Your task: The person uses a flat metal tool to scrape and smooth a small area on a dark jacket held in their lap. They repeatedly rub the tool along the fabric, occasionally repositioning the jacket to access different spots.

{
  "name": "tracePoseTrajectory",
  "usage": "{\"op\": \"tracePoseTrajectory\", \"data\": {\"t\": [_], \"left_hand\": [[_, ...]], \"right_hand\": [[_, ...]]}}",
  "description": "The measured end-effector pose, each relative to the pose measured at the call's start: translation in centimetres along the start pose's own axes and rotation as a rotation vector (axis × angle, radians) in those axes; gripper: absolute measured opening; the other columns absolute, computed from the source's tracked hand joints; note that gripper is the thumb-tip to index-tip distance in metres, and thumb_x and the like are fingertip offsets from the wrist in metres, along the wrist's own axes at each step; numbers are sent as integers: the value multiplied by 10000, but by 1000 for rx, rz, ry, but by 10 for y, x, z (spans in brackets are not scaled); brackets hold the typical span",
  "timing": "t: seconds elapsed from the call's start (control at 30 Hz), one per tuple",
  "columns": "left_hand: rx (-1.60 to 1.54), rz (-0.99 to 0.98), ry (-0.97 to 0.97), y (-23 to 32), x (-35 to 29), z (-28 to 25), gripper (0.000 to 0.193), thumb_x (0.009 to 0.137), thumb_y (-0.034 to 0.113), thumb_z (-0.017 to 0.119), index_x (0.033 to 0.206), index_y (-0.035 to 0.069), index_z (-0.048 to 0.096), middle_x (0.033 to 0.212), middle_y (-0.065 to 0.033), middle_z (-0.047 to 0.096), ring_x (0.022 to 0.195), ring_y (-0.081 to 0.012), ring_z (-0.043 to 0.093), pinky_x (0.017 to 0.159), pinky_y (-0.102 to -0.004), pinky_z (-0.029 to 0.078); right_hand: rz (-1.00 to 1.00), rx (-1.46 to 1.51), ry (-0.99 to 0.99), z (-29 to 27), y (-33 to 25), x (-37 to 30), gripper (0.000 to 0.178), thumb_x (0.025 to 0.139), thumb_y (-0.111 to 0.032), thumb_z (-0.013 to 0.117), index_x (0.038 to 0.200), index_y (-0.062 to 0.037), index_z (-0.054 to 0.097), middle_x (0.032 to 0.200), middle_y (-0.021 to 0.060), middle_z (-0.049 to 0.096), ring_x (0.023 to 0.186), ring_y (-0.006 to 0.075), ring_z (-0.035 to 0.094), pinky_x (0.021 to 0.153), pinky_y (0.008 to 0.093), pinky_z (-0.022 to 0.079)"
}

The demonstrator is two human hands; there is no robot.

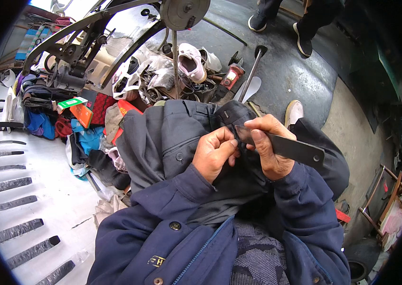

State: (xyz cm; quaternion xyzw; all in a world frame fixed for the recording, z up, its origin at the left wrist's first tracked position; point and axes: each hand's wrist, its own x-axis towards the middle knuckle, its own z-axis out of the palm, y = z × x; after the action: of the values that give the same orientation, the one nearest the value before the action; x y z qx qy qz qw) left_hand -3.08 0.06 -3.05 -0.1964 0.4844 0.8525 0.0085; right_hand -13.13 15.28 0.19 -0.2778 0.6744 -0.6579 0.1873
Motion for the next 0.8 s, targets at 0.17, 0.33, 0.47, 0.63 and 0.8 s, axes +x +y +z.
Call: {"op": "tracePoseTrajectory", "data": {"t": [0.17, 0.33, 0.47, 0.63, 0.8], "left_hand": [[-19, 4, 11, 0, 0, -2, 111, 984, 90, 581, 886, 38, 579, 766, -44, 630, 604, -81, 552, 604, -236, 449], [-61, 4, 11, 1, 0, -4, 108, 981, 92, 565, 889, 37, 583, 769, -47, 637, 613, -87, 555, 613, -243, 453], [-48, -1, 3, 1, 0, -5, 91, 971, 115, 573, 913, 46, 580, 744, -58, 634, 628, -118, 564, 622, -251, 450], [-44, -8, -3, 1, 0, -5, 86, 971, 109, 574, 913, 46, 578, 741, -57, 636, 628, -116, 569, 622, -250, 447], [-41, -9, 0, 1, 1, -5, 81, 967, 103, 577, 911, 44, 579, 750, -60, 640, 628, -113, 571, 626, -248, 447]], "right_hand": [[-156, -107, -41, -2, 6, 4, 140, 926, -5, 670, 1063, 0, 700, 924, 152, 695, 803, 248, 691, 742, 326, 537], [-204, -151, -126, -10, 2, 5, 218, 864, 46, 659, 1073, 2, 702, 958, 169, 700, 838, 291, 704, 768, 349, 548], [-233, -183, -163, -12, -1, 6, 246, 851, 63, 649, 1084, 7, 702, 970, 172, 695, 841, 288, 705, 773, 347, 553], [-158, -162, -189, -16, -4, 4, 257, 848, 72, 656, 1092, 5, 703, 965, 164, 694, 849, 272, 709, 775, 329, 550], [-155, -159, -124, -8, 2, 1, 269, 843, 81, 665, 1098, 5, 702, 966, 157, 696, 855, 265, 709, 772, 321, 548]]}}
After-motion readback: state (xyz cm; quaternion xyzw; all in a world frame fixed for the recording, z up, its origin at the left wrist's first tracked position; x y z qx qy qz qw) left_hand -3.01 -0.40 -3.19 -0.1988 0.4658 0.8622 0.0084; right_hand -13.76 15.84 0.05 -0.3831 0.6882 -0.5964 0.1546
